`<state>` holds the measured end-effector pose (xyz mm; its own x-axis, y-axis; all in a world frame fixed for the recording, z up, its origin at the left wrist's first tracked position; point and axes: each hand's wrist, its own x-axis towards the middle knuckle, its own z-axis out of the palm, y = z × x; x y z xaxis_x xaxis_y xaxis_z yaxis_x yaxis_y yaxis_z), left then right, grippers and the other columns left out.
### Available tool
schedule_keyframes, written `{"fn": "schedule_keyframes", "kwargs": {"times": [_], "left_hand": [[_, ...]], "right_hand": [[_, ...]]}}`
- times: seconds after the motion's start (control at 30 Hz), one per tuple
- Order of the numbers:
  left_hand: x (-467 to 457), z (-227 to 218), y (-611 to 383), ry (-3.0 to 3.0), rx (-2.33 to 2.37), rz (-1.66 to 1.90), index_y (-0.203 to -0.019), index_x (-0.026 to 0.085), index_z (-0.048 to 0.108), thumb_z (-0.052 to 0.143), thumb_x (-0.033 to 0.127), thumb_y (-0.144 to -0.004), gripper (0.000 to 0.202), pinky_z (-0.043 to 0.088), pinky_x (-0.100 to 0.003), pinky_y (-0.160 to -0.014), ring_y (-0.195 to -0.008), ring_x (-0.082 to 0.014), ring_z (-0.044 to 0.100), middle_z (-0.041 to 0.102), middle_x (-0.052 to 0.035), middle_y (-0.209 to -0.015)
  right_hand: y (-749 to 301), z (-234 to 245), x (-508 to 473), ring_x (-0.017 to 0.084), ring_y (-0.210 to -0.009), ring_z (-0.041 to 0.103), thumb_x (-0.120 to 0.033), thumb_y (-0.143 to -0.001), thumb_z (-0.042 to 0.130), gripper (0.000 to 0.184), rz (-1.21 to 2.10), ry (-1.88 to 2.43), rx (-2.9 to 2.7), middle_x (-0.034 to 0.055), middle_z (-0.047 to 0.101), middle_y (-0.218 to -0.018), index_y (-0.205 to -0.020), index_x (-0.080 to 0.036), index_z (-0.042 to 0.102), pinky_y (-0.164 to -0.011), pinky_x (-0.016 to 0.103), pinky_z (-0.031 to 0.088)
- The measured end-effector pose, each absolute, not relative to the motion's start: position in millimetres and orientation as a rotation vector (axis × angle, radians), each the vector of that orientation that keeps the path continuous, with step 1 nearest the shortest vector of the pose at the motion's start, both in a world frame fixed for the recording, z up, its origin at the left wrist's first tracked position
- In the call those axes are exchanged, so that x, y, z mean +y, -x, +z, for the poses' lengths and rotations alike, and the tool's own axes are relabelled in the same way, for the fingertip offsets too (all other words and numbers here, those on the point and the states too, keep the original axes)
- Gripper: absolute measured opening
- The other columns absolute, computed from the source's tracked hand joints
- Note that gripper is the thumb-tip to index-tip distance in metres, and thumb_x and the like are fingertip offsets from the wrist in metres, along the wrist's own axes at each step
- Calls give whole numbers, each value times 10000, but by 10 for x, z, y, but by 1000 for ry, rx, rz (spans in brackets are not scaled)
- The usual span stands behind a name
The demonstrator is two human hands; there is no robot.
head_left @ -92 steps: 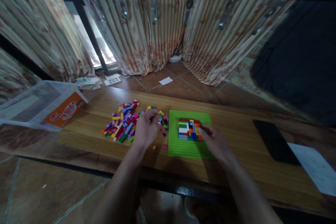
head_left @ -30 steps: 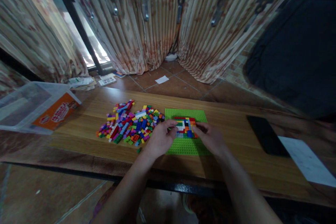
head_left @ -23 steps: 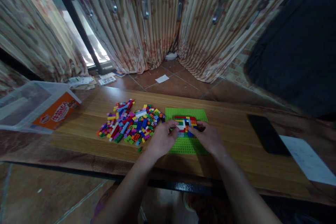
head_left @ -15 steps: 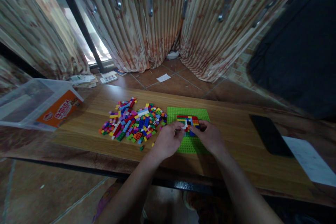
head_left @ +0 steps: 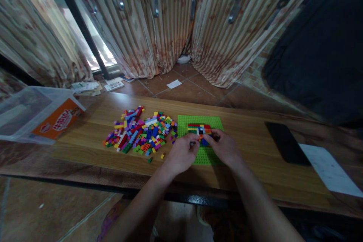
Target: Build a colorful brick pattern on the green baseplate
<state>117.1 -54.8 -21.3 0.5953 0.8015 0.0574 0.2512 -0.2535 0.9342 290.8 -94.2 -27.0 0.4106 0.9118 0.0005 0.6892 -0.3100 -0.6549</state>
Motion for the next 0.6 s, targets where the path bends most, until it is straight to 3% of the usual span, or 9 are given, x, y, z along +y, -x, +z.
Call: {"fn": "schedule_keyframes", "kwargs": {"times": [0.13,0.33,0.6], "left_hand": [[-543,-205,-1173,-1790,870,671,-1009,173,654,510,180,-872,198,518,-289,-771,-835,-172,666,723,-53,-941],[-527,-161,-1154,-1755,889,680,-1032,167,664,511,159,-864,227,519,-283,-788,-871,-178,664,722,-63,-959],[-391,-115,-990,-1754,966,743,-1050,158,669,535,190,-867,229,520,-270,-723,-747,-155,647,722,-63,-956]], "right_hand": [[-2965,-268,-958,241,-879,676,-546,-879,502,445,580,2030,-1316,112,738,-979,-1048,-182,695,-783,368,496],[-2942,-287,-956,245,-823,661,-540,-730,686,513,584,2094,-1328,98,722,-966,-1092,-176,672,-734,371,483],[-2901,-308,-961,248,-810,652,-485,-723,692,483,566,2105,-1319,98,713,-941,-1087,-168,662,-729,375,482]]}}
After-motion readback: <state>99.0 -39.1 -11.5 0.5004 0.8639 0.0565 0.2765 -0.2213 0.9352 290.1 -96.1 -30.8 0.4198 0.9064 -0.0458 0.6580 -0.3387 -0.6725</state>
